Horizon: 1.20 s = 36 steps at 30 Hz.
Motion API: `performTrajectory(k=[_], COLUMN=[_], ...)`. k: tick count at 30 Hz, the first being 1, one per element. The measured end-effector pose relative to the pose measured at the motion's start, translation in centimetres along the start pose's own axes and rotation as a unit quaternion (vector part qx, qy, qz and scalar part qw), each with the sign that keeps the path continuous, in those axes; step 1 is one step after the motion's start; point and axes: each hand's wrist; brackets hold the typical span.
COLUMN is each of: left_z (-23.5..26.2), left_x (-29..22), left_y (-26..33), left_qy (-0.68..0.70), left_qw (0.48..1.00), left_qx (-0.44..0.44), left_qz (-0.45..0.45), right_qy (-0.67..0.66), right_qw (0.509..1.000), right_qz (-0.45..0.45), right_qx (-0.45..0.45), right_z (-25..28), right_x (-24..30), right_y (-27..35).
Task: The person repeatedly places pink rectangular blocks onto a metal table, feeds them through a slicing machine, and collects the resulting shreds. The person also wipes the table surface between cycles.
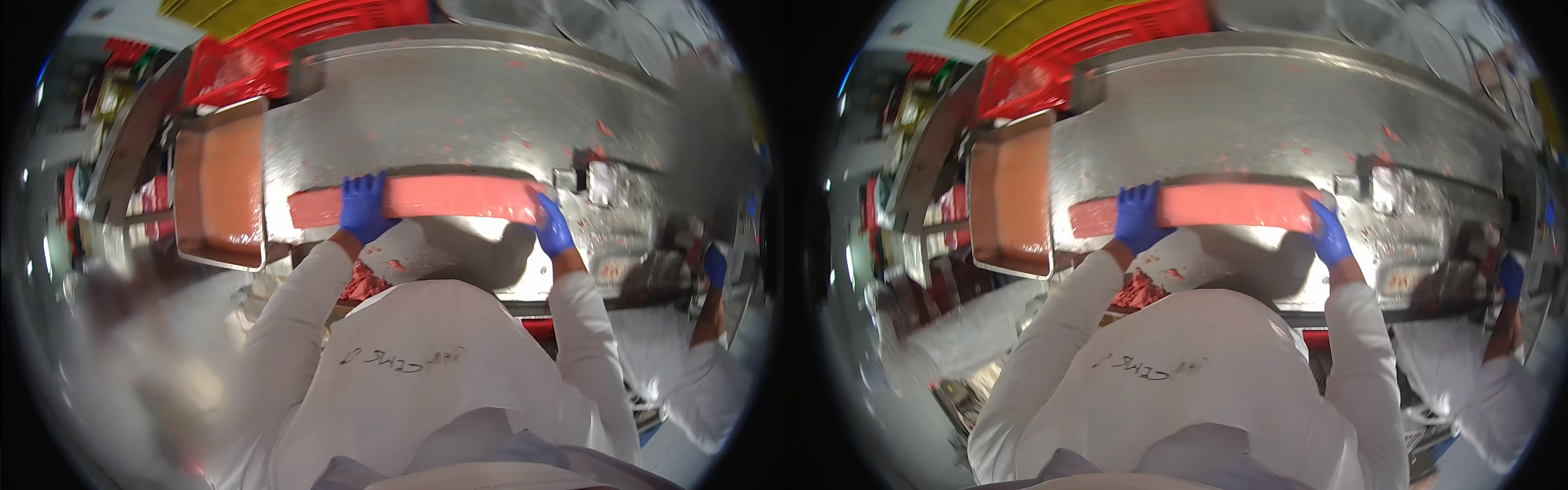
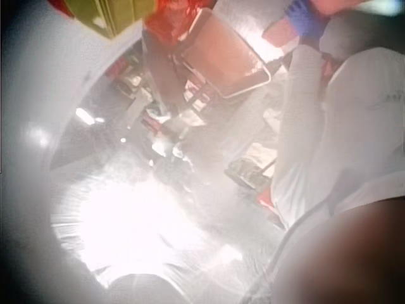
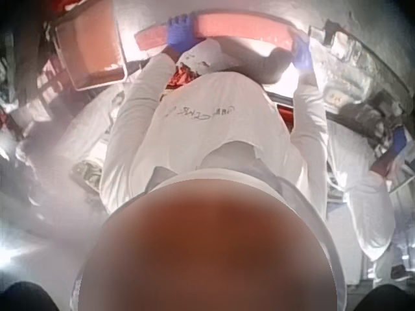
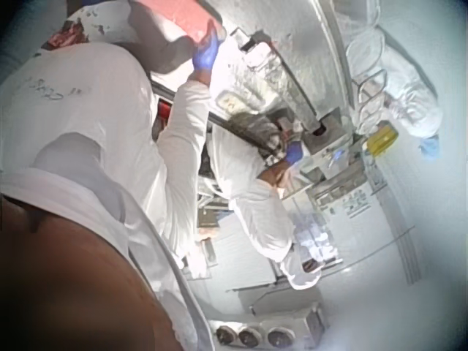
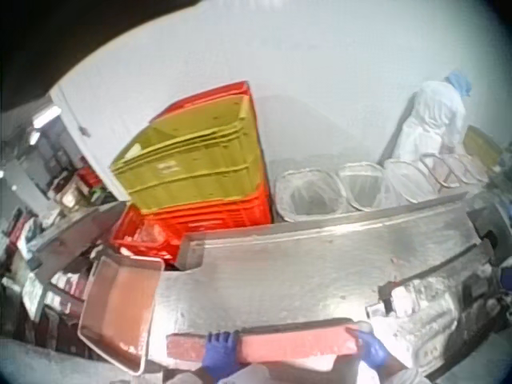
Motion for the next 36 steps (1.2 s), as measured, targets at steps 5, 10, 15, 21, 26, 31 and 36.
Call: performTrajectory(k=[5,10,15,21,26,31,36], left_z=[1.0,-0.3,0.3,3.5,4.9,2.5,0.9], left_x=[1.4,2.7,3.2,-1.2,0.1,9.7,18.8], left_y=[1.8,3.6,6.3,11.1,12.3,13.2,13.4], left_qy=[-0.007,-0.013,-0.03,0.219,0.046,-0.029,-0.067], left_qw=[1.0,0.996,0.999,0.939,0.981,0.994,0.97], left_qx=[0.016,0.0,0.0,-0.189,-0.156,-0.094,-0.14], left_qz=[-0.01,-0.088,-0.025,-0.186,-0.103,0.049,0.187], right_qy=[0.002,0.056,-0.153,-0.233,0.043,0.205,0.176], right_qw=[0.975,0.965,0.952,0.947,0.95,0.929,0.931], right_qz=[-0.189,-0.21,-0.243,-0.171,-0.112,-0.085,-0.11], right_qx=[-0.118,-0.146,-0.106,0.142,0.289,0.297,0.3], right_z=[-5.4,-5.4,-6.2,-16.4,-28.8,-33.1,-37.7], right_x=[5.3,1.4,5.4,16.7,19.7,17.5,18.0], right_y=[5.4,8.1,5.6,2.4,0.4,0.0,-1.6])
Point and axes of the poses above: each hand's wrist, its own y-axis away from the middle knuckle, its own z-axis out of the back of the hand, x = y × z, and after that the axes turned 13 degrees about y, right-handed
